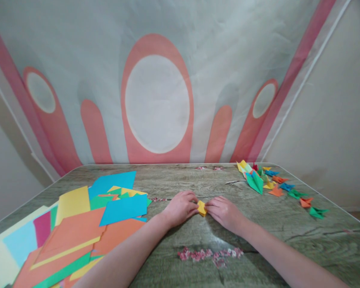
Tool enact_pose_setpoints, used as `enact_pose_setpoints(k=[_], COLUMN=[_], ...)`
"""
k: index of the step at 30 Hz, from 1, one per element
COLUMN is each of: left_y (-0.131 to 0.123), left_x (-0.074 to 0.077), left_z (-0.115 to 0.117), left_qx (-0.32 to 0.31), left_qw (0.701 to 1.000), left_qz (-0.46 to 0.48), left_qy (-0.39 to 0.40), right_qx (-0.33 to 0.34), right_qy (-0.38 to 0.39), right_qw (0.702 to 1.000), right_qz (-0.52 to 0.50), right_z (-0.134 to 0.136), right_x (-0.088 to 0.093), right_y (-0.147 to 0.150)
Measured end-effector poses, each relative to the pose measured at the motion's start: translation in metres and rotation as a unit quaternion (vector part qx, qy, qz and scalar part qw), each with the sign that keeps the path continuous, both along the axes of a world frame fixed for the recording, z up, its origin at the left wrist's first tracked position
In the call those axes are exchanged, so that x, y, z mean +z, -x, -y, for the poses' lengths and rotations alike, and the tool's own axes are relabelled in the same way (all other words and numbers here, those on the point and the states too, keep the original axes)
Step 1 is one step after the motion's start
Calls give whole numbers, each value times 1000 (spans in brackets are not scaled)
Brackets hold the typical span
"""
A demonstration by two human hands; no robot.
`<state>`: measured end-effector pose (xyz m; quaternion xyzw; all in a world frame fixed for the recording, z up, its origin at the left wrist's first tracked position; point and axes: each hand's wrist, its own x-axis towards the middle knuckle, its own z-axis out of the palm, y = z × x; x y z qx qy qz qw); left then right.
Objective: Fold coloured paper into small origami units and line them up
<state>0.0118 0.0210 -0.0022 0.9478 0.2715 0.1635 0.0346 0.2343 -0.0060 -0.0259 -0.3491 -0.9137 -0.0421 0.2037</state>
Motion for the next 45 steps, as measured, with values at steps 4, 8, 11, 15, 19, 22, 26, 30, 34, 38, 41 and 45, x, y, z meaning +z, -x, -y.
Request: enact_pose_setpoints(k=[4, 8, 11, 15, 19, 22, 26, 30, 34, 38, 41, 45], left_y=[0, 0, 1, 0, -3, -6, -7, -5, -4, -5, -8, -11], left_x=[0, -1, 0, 1, 2, 2, 0, -3, -2, 2, 3, -1], left_z=[0, -1, -1, 1, 4, 5, 3, 1, 3, 8, 12, 11], left_qx=[-3, 1, 0, -6, 1, 10, 30, 59, 70, 51, 26, 18], left_qw=[1000, 999, 999, 1000, 998, 996, 998, 998, 996, 998, 999, 999], left_qz=[15, 31, 32, 17, -21, -41, -26, 17, 24, 25, 34, 30], left_qy=[12, 26, 27, 0, -51, -73, -46, 13, 39, 30, 16, 15], right_qx=[3, 3, 3, 14, 19, 14, -4, -18, -16, -18, -21, -25], right_qy=[3, 24, 37, 34, 16, 18, 52, 89, 100, 104, 106, 104], right_qw=[999, 997, 995, 996, 998, 998, 994, 987, 984, 985, 985, 986], right_qz=[-37, -80, -90, -78, -63, -59, -98, -136, -146, -139, -133, -131], right_z=[-3, -7, -9, -10, -10, -10, -10, -9, -8, -8, -7, -8], right_x=[-2, -3, -3, -3, -3, -3, -4, -4, -4, -3, -3, -5], right_y=[-2, -5, -8, -9, -8, -6, -3, -1, -1, -2, -1, 0])
